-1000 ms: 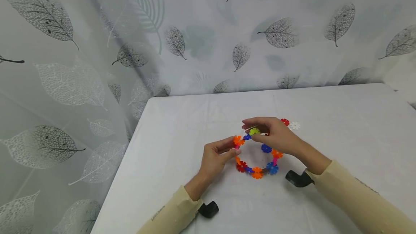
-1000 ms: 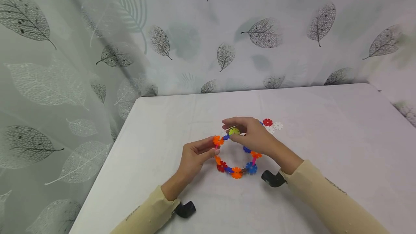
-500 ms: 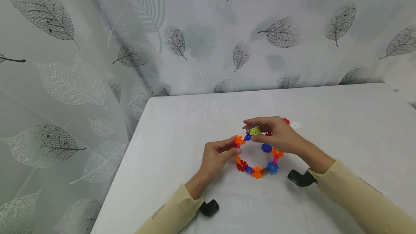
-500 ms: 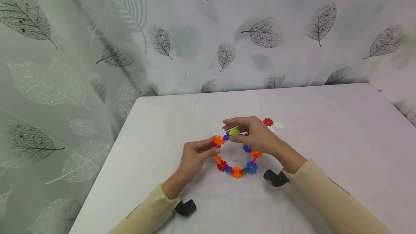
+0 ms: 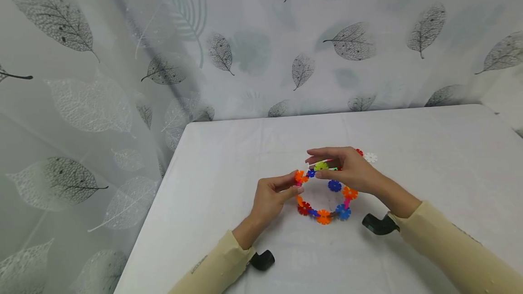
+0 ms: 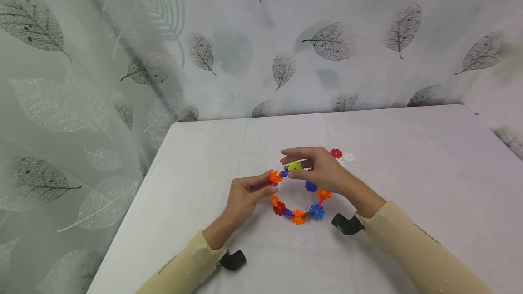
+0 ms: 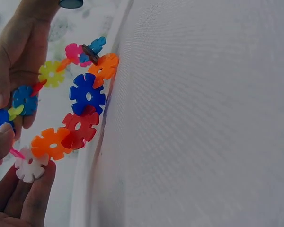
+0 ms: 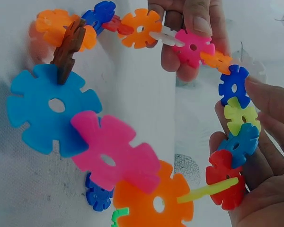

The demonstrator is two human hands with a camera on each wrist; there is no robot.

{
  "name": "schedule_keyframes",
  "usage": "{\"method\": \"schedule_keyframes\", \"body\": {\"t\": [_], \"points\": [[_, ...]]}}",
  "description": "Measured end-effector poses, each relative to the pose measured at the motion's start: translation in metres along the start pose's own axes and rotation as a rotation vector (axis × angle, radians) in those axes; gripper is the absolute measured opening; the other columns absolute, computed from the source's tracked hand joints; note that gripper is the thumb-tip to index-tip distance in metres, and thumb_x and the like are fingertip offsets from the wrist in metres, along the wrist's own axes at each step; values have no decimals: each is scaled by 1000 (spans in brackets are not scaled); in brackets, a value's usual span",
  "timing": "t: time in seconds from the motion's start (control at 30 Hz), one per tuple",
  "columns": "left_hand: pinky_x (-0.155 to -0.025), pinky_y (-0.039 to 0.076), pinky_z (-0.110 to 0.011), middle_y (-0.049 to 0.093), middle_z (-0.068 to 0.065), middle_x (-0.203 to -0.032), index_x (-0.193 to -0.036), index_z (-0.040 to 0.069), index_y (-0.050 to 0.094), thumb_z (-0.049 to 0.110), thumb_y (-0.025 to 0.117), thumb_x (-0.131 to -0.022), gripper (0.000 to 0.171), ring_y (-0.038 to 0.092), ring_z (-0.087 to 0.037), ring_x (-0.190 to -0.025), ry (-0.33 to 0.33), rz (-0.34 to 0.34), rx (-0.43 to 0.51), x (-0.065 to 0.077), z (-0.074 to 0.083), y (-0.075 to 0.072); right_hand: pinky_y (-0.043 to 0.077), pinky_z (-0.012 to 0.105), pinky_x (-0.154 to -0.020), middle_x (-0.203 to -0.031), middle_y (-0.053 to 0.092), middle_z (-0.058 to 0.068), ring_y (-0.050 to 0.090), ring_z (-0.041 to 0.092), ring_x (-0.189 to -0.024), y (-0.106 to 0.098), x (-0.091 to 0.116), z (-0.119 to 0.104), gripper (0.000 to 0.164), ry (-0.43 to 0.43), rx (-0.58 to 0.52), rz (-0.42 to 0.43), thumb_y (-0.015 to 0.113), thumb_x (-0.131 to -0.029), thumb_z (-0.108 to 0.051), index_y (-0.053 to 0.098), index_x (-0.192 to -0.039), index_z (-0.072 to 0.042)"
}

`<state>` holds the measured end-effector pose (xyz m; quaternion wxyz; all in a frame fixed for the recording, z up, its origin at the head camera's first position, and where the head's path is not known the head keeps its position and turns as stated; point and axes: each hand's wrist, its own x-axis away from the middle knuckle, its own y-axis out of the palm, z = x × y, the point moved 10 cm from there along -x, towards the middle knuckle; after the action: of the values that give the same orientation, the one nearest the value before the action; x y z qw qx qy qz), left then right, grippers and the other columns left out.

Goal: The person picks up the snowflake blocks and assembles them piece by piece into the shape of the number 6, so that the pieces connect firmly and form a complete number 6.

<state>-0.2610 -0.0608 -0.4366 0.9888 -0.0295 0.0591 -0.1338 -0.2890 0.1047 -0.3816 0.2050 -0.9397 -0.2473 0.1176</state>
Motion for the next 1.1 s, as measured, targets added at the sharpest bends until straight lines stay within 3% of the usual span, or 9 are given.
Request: {"method": "schedule_keyframes", "body": {"t": [0.23, 0.4, 0.6, 0.77, 0.9, 1.03, 1.1], "points": [[-87, 57, -32, 73, -7, -117, -128, 11, 71, 7, 78, -90, 39, 69, -22, -110, -1, -28, 40, 1, -2, 0, 56, 31, -90, -134, 64, 12, 66, 29, -116, -4, 3, 2, 63, -1, 11, 6, 83, -86, -16, 57, -143, -9], [-87, 57, -34, 73, -8, -117, -128, 10, 71, 6, 78, -89, 40, 69, -23, -110, 5, -40, 60, 1, -3, 1, 57, 31, -87, -137, 62, 13, 63, 31, -121, -14, 7, 0, 55, -27, 19, 49, 75, -94, -19, 56, -144, -9], [-87, 57, -34, 73, -9, -117, -129, 8, 71, 4, 78, -89, 41, 70, -24, -109, -16, -31, 84, 1, -7, -1, 52, 18, -88, -142, 58, 13, 59, 31, -126, -45, 15, -9, 48, -64, 38, 218, 61, -103, -17, 50, -149, -10], [-88, 56, -33, 73, -11, -116, -128, 6, 70, 2, 77, -89, 41, 70, -29, -109, -40, -21, 103, 2, -8, -3, 48, 12, -88, -141, 58, 17, 60, 17, -122, -74, 24, -7, 46, -66, 76, 367, 56, -105, -18, 49, -150, -12], [-88, 56, -33, 73, -13, -116, -128, 4, 70, 1, 77, -89, 40, 70, -32, -109, -53, -18, 120, 2, -8, -4, 45, 9, -88, -141, 57, 17, 60, 5, -117, -94, 29, 4, 45, -13, 106, 463, 53, -107, -24, 49, -150, -11], [-88, 56, -33, 73, -12, -117, -128, 5, 70, 0, 78, -88, 41, 70, -30, -108, -61, -23, 124, 1, -9, -5, 45, 8, -87, -143, 56, 14, 59, 17, -119, -112, 35, 27, 54, 126, 152, 547, 50, -107, -40, 47, -152, -11], [-89, 56, -33, 73, -12, -117, -128, 4, 70, 1, 77, -88, 41, 70, -29, -107, -61, -25, 127, 1, -9, -4, 49, 18, -92, -144, 54, 16, 57, 27, -122, -118, 39, 43, 60, 216, 171, 558, 49, -105, -46, 45, -153, -11]]}}
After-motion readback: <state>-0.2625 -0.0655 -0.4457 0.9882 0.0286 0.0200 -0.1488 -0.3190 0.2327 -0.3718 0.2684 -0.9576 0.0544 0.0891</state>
